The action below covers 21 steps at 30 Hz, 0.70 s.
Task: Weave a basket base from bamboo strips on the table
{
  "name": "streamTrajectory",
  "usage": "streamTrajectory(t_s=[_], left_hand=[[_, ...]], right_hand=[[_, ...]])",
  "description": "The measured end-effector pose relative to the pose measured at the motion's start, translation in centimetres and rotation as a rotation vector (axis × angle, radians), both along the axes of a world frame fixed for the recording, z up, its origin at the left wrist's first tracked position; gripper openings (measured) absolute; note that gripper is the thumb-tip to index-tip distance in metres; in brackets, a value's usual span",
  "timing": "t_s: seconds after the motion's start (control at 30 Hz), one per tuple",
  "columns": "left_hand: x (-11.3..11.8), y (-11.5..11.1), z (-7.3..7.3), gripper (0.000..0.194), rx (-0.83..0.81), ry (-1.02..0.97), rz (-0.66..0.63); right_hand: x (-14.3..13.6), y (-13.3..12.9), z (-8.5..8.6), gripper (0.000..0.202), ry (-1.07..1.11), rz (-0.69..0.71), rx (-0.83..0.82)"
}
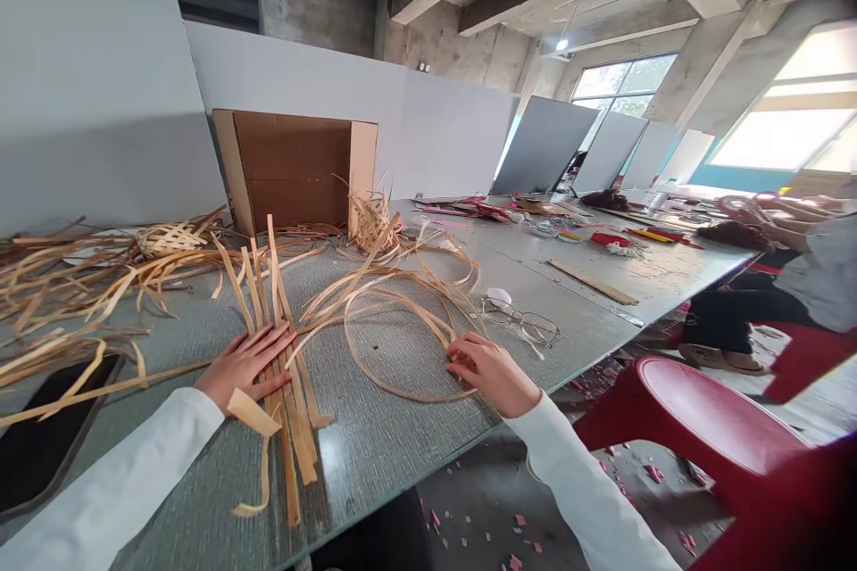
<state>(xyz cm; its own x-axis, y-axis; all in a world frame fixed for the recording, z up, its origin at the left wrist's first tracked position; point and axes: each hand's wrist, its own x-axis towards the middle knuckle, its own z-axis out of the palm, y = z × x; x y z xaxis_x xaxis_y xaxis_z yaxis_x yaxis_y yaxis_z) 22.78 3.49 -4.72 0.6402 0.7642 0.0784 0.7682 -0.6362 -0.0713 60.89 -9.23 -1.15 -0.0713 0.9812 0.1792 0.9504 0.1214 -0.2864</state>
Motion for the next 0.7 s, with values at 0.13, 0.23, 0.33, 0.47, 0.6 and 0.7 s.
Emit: streamTrajectory(t_s=[0.13,0.23,0.33,0.47,0.6,0.7], left_hand=[[0.1,0.0,0.2,0.065,0.000,0.012,0.004],[0.3,-0.3,0.8,0.065,-0.010,0.017,0.005],[0.4,-0.6,1.2,0.065,-0.041,0.034,0.016],[0.3,-0.4,0.9,0.064,-0.014,0.006,-0.001],[0.1,-0.2,0.5,0.065,-0.002,-0.018,-0.012],[0.2,-0.3,0.7,0.065,-0.002,0.002,-0.005]], right_hand=[[0.5,0.1,0.0,0.010,-0.003,-0.086,-0.030],[0.9,0.2,-0.2,0.013,-0.030,-0.153,-0.020],[1.2,0.2,-0.4,0.018,-0.048,-0.226,0.003],[1.4,0.2,-0.3,0.014,-0.029,-0.240,0.061],[1.9,0.3,-0.1,0.015,0.119,-0.167,0.064],[2.3,0.1,0.3,0.018,0.323,-0.081,0.038]])
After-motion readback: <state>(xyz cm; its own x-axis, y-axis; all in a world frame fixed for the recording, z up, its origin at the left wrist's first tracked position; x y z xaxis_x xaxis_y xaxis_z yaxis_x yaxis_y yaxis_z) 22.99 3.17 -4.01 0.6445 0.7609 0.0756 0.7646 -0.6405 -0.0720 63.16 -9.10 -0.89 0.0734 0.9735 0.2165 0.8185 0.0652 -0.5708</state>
